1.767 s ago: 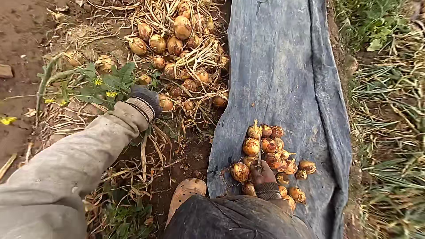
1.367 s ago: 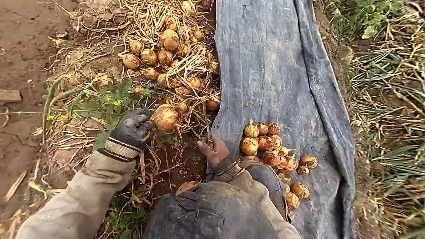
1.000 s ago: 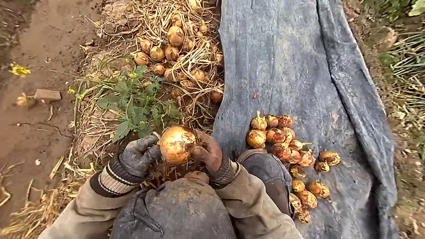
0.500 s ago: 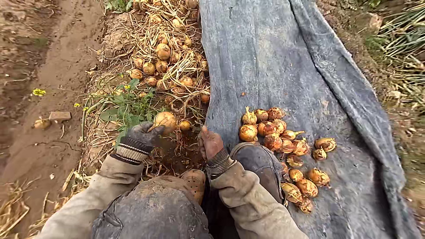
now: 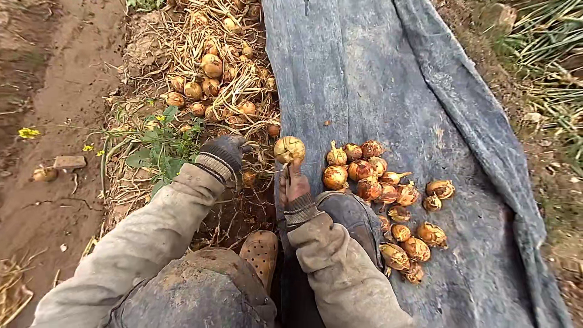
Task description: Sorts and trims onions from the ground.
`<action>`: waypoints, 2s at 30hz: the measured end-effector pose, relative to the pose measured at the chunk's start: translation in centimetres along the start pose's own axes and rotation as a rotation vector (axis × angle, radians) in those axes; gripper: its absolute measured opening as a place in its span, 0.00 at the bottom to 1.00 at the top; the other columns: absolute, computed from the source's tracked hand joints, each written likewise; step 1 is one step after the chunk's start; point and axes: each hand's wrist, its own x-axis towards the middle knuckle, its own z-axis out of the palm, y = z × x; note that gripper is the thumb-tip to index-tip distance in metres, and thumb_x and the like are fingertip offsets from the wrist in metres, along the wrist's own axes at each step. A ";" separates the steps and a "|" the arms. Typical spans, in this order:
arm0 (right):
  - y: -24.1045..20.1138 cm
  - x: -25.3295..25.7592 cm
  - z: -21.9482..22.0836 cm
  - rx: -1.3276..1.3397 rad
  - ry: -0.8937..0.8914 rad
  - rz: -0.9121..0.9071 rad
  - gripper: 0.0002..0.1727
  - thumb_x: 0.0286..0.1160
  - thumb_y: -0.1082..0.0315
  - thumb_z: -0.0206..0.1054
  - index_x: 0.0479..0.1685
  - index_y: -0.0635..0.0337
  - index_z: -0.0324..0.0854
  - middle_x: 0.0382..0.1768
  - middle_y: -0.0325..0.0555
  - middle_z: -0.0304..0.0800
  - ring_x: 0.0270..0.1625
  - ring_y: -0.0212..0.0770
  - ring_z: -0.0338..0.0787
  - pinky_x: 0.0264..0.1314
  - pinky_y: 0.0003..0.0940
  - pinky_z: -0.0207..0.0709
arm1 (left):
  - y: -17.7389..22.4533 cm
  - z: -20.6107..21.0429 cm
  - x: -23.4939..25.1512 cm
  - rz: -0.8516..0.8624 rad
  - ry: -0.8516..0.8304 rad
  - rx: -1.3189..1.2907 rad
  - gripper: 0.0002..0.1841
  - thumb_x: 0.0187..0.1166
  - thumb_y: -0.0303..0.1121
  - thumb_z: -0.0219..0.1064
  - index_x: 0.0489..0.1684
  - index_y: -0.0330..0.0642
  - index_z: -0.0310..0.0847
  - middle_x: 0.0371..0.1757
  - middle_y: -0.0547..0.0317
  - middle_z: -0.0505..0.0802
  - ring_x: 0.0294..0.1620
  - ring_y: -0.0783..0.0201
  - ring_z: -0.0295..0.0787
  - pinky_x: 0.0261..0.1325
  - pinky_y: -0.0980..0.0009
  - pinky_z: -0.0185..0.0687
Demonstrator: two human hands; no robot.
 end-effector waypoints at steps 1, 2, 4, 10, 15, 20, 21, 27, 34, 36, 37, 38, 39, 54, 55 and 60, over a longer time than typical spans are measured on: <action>-1.0 0.1 -0.9 0.084 0.085 -0.116 0.39 0.90 0.33 0.34 0.19 0.52 0.69 0.09 0.33 0.64 0.06 0.31 0.63 0.07 0.31 0.64 | -1.6 -0.6 0.7 -0.053 0.042 0.024 0.20 0.89 0.53 0.56 0.62 0.55 0.89 0.60 0.48 0.94 0.64 0.41 0.89 0.64 0.30 0.78; -2.0 0.4 -2.0 0.170 0.157 -0.220 0.37 0.91 0.35 0.33 0.21 0.50 0.69 0.09 0.32 0.66 0.06 0.29 0.64 0.07 0.29 0.65 | -3.7 -0.9 0.6 -0.082 0.062 0.043 0.19 0.89 0.52 0.57 0.60 0.53 0.89 0.58 0.45 0.94 0.62 0.39 0.90 0.62 0.28 0.77; -3.6 1.4 -4.1 0.281 0.293 -0.365 0.35 0.92 0.36 0.31 0.23 0.47 0.71 0.11 0.31 0.70 0.08 0.29 0.68 0.09 0.28 0.67 | -7.7 -1.5 -1.6 -0.106 -0.039 0.135 0.18 0.86 0.53 0.62 0.52 0.52 0.92 0.51 0.44 0.95 0.54 0.38 0.91 0.56 0.27 0.78; -2.6 2.0 -2.3 0.260 0.240 -0.165 0.37 0.89 0.31 0.33 0.27 0.48 0.72 0.12 0.33 0.71 0.09 0.30 0.69 0.08 0.30 0.68 | -11.4 -0.2 -8.8 -0.119 -0.237 0.474 0.30 0.67 0.58 0.78 0.58 0.43 0.90 0.58 0.40 0.92 0.62 0.36 0.87 0.61 0.33 0.81; -1.0 1.6 -0.1 0.053 0.095 -0.051 0.40 0.89 0.31 0.33 0.28 0.54 0.76 0.12 0.36 0.72 0.08 0.32 0.69 0.10 0.31 0.70 | -1.4 5.0 -5.0 0.290 -0.067 0.210 0.33 0.60 0.36 0.84 0.72 0.53 0.84 0.76 0.47 0.84 0.84 0.38 0.70 0.74 0.34 0.72; 0.2 1.4 -0.8 -0.015 0.078 0.029 0.39 0.89 0.31 0.35 0.29 0.54 0.76 0.12 0.35 0.70 0.09 0.32 0.69 0.12 0.31 0.70 | 0.2 11.8 0.9 0.087 -0.367 0.395 0.27 0.63 0.37 0.80 0.64 0.42 0.85 0.59 0.38 0.91 0.63 0.34 0.85 0.63 0.32 0.77; 0.5 1.3 -0.9 -0.034 0.076 0.031 0.39 0.89 0.32 0.35 0.28 0.54 0.76 0.12 0.35 0.70 0.09 0.32 0.69 0.12 0.31 0.70 | -0.8 12.5 0.6 0.054 -0.366 0.388 0.24 0.63 0.38 0.79 0.60 0.43 0.86 0.54 0.40 0.92 0.58 0.35 0.88 0.61 0.33 0.79; 1.7 1.7 0.2 -0.492 -0.100 0.037 0.34 0.89 0.37 0.49 0.57 0.62 0.81 0.25 0.48 0.78 0.18 0.42 0.75 0.24 0.43 0.78 | -6.4 13.4 -7.0 0.203 0.030 -0.161 0.12 0.83 0.33 0.67 0.58 0.45 0.92 0.63 0.48 0.92 0.72 0.48 0.85 0.78 0.47 0.76; 1.9 0.0 0.7 -0.622 -0.466 -0.133 0.41 0.77 0.34 0.62 0.68 0.67 0.75 0.43 0.58 0.87 0.41 0.49 0.87 0.46 0.52 0.83 | -4.4 12.0 -14.2 0.195 0.357 -0.958 0.10 0.74 0.25 0.65 0.46 0.33 0.92 0.51 0.53 0.95 0.54 0.67 0.91 0.62 0.68 0.87; 2.1 0.1 0.1 -0.482 -0.545 -0.158 0.42 0.69 0.31 0.66 0.62 0.65 0.75 0.26 0.42 0.78 0.20 0.34 0.76 0.23 0.36 0.76 | -4.0 10.3 -14.9 0.086 0.415 -1.090 0.09 0.73 0.26 0.64 0.44 0.36 0.90 0.41 0.63 0.94 0.33 0.79 0.86 0.39 0.79 0.85; 2.1 0.0 0.0 -0.440 -0.602 -0.175 0.44 0.63 0.28 0.68 0.58 0.63 0.75 0.24 0.37 0.76 0.17 0.30 0.72 0.19 0.31 0.74 | -4.0 9.8 -15.1 0.060 0.444 -1.136 0.10 0.73 0.26 0.64 0.45 0.36 0.90 0.37 0.66 0.93 0.25 0.80 0.82 0.30 0.80 0.82; 2.1 -0.2 0.0 -0.425 -0.662 -0.202 0.44 0.60 0.27 0.70 0.56 0.62 0.75 0.23 0.36 0.76 0.15 0.29 0.71 0.18 0.29 0.73 | -4.2 9.6 -15.2 0.072 0.466 -1.172 0.10 0.73 0.26 0.63 0.46 0.36 0.89 0.34 0.67 0.93 0.22 0.80 0.80 0.26 0.81 0.80; 2.2 -0.5 0.2 -0.429 -0.701 -0.244 0.45 0.58 0.24 0.70 0.54 0.59 0.76 0.21 0.34 0.76 0.14 0.27 0.71 0.17 0.27 0.73 | -4.5 9.4 -15.2 0.108 0.470 -1.187 0.10 0.74 0.28 0.64 0.47 0.37 0.89 0.35 0.68 0.93 0.22 0.81 0.80 0.26 0.82 0.80; 3.8 0.1 1.5 -0.387 -0.297 0.114 0.42 0.88 0.31 0.36 0.32 0.61 0.79 0.15 0.40 0.70 0.14 0.35 0.69 0.19 0.34 0.70 | 0.2 2.2 -8.3 0.285 -0.178 -0.152 0.17 0.88 0.51 0.59 0.52 0.56 0.92 0.50 0.60 0.95 0.53 0.59 0.92 0.60 0.47 0.85; 2.9 0.0 1.3 -0.289 -0.242 0.131 0.41 0.89 0.32 0.35 0.30 0.60 0.77 0.12 0.38 0.68 0.11 0.33 0.68 0.14 0.31 0.69 | 0.9 2.0 -6.9 0.312 -0.174 -0.103 0.17 0.88 0.52 0.59 0.52 0.59 0.92 0.51 0.63 0.95 0.53 0.60 0.93 0.60 0.48 0.85; -0.9 0.7 -1.5 -0.009 0.028 -0.129 0.38 0.91 0.35 0.30 0.28 0.55 0.73 0.10 0.34 0.68 0.07 0.29 0.66 0.08 0.27 0.67 | -0.8 2.2 3.6 -0.029 0.076 -0.035 0.20 0.92 0.50 0.52 0.60 0.51 0.88 0.60 0.51 0.94 0.61 0.46 0.92 0.61 0.37 0.83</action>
